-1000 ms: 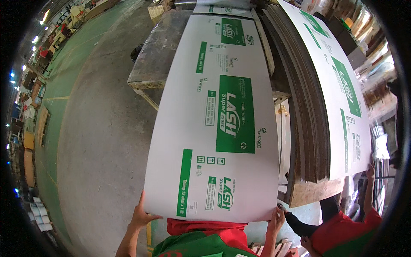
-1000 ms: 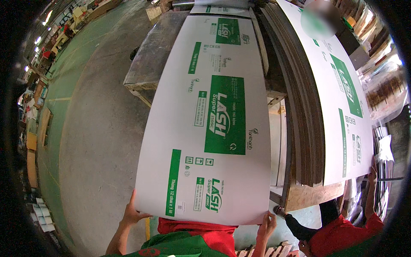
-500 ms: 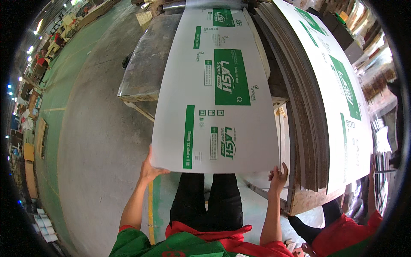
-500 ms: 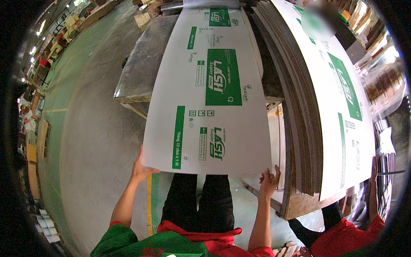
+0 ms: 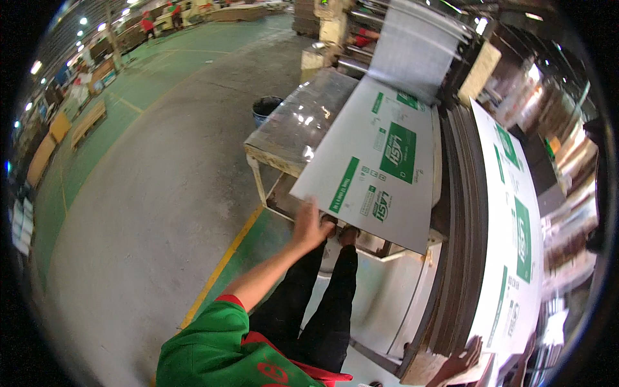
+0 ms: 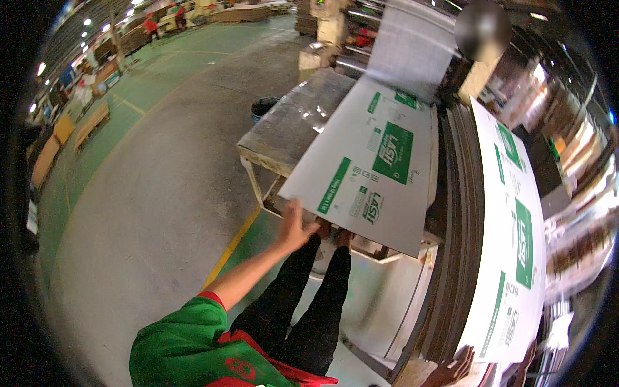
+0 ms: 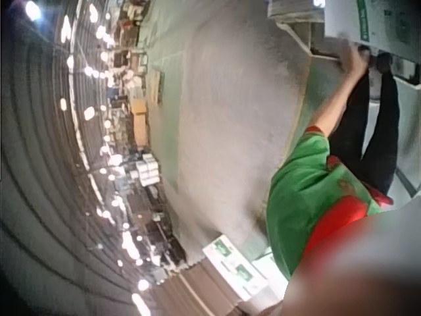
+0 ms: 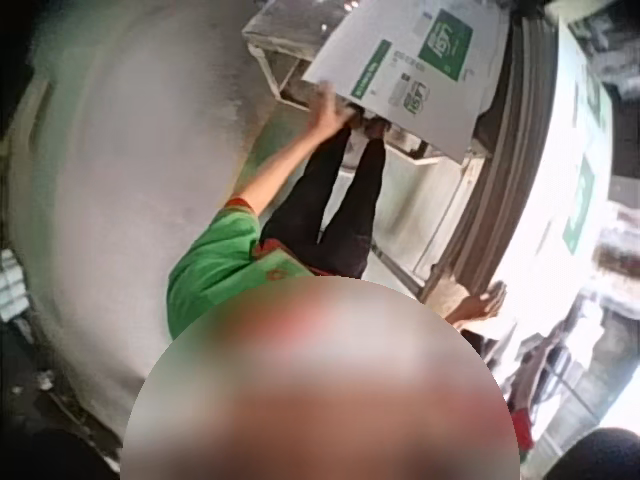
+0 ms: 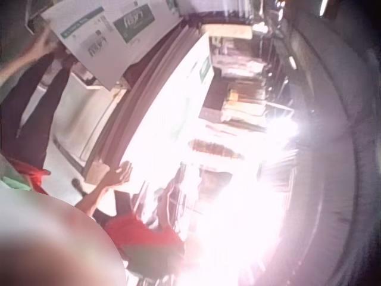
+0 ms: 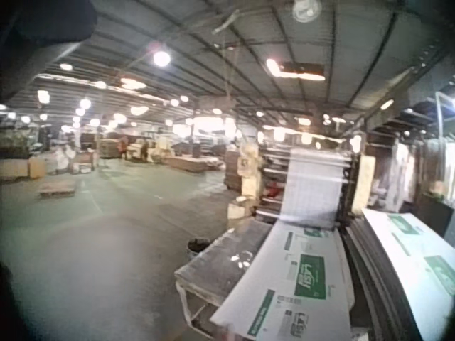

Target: The person repeatedly picks up large white cardboard sheets from a conveyor and stacks them on a table. The person handles each sheet with both hands and places it onto a growing pile. A coworker is visible nearby but does not assist with the stacking.

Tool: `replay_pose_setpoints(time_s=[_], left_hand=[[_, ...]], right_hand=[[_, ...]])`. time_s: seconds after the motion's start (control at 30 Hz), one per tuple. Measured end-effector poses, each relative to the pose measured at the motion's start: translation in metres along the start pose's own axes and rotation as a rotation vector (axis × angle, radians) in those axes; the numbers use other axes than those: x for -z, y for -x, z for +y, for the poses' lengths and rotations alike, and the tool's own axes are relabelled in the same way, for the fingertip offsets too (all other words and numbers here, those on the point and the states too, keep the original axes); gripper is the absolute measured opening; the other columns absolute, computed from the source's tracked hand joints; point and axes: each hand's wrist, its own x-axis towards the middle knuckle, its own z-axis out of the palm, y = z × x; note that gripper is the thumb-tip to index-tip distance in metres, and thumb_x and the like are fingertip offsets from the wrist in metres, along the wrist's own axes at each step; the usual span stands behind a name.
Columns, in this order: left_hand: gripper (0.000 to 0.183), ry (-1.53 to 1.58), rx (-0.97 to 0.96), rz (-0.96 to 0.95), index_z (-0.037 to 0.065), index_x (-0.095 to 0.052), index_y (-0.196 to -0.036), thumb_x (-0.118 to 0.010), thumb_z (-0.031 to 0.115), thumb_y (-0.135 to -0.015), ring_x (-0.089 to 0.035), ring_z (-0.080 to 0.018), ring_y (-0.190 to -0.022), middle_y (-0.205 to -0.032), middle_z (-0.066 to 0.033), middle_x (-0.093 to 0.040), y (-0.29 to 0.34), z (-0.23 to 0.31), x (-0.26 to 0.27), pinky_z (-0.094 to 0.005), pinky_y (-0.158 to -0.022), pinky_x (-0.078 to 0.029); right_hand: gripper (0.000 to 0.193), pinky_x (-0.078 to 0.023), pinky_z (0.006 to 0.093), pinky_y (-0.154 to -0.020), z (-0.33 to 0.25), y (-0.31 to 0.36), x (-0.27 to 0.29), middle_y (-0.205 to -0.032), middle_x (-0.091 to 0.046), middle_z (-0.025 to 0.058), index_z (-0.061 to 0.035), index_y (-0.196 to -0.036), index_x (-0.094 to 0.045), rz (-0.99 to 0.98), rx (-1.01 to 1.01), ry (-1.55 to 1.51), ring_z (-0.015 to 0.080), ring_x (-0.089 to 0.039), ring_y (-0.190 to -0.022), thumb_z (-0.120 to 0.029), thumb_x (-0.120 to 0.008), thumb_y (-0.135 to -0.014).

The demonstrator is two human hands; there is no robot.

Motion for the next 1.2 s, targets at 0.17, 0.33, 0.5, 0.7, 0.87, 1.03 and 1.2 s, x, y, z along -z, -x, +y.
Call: replay_pose_setpoints(time_s=[0.17,0.33,0.5,0.7,0.87,1.03,1.2], left_hand=[[0.069,0.595,0.148,-0.532,-0.004,-0.042,-0.142,-0.068,0.038,-0.094,-0.064,-0.0303,-0.105,-0.128,-0.0236,-0.057,0.098,0.139,0.056,-0.0414,-0.087,-0.053],[0.068,1.459,0.611,-0.944,0.005,-0.032,-0.149,-0.056,0.046,-0.100,-0.068,-0.0224,-0.096,-0.130,-0.0132,-0.057,0.164,0.242,0.128,-0.0360,-0.070,-0.063],[0.049,1.228,0.579,-0.608,-0.005,-0.045,-0.135,-0.059,0.025,-0.099,-0.069,-0.0193,-0.070,-0.101,-0.0150,-0.066,0.196,0.263,0.149,-0.0300,-0.055,-0.062],[0.040,1.247,0.525,-0.581,-0.006,-0.051,-0.121,-0.059,0.024,-0.096,-0.065,-0.0168,-0.062,-0.088,-0.0142,-0.066,0.210,0.235,0.174,-0.0259,-0.050,-0.057],[0.052,1.168,0.562,-0.531,0.000,-0.045,-0.138,-0.062,0.029,-0.097,-0.067,-0.0164,-0.081,-0.106,-0.0135,-0.065,0.272,0.161,0.211,-0.0280,-0.058,-0.060],[0.074,0.709,0.599,-0.286,0.003,-0.030,-0.154,-0.068,0.029,-0.095,-0.068,-0.0171,-0.079,-0.121,-0.0172,-0.062,0.324,0.098,0.248,-0.0288,-0.061,-0.061],[0.103,0.539,0.474,-0.214,0.004,-0.018,-0.158,-0.084,0.027,-0.082,-0.068,-0.0204,-0.087,-0.123,-0.0178,-0.063,0.362,0.049,0.273,-0.0328,-0.067,-0.060]], right_hand=[[0.027,-0.045,0.0429,-0.098,-0.041,-0.016,0.064,-0.118,-0.071,0.0114,-0.0025,-0.121,-0.068,0.228,0.308,-0.047,0.0270,-0.067,-0.105,-0.008,-0.054,-0.099],[0.017,-0.047,0.0446,-0.086,-0.193,0.032,0.130,-0.104,-0.072,0.0102,-0.0036,-0.105,-0.068,0.002,0.576,-0.482,0.0289,-0.065,-0.094,-0.008,-0.069,-0.089],[0.020,-0.046,0.0474,-0.103,-0.133,0.096,0.178,-0.120,-0.066,0.0195,0.0021,-0.109,-0.067,0.272,0.195,-0.613,0.0343,-0.064,-0.109,0.001,-0.066,-0.088],[0.033,-0.055,0.0418,-0.082,0.093,0.182,0.147,-0.113,-0.069,0.0169,-0.0036,-0.118,-0.069,0.189,-0.308,0.269,0.0311,-0.067,-0.098,-0.029,-0.060,-0.099],[0.024,-0.053,0.0398,-0.084,0.122,0.255,0.081,-0.112,-0.069,0.0120,-0.0096,-0.118,-0.068,0.003,-0.232,0.339,0.0253,-0.066,-0.102,-0.019,-0.054,-0.101],[0.030,-0.053,0.0417,-0.086,0.033,0.226,0.058,-0.112,-0.068,0.0179,-0.0034,-0.118,-0.068,-0.032,-0.358,-0.547,0.0308,-0.066,-0.101,-0.024,-0.054,-0.102],[0.039,-0.053,0.0434,-0.085,-0.054,0.206,0.052,-0.117,-0.067,0.0248,0.0062,-0.126,-0.063,-0.380,-0.541,-1.204,0.0325,-0.066,-0.100,-0.020,-0.049,-0.102]])
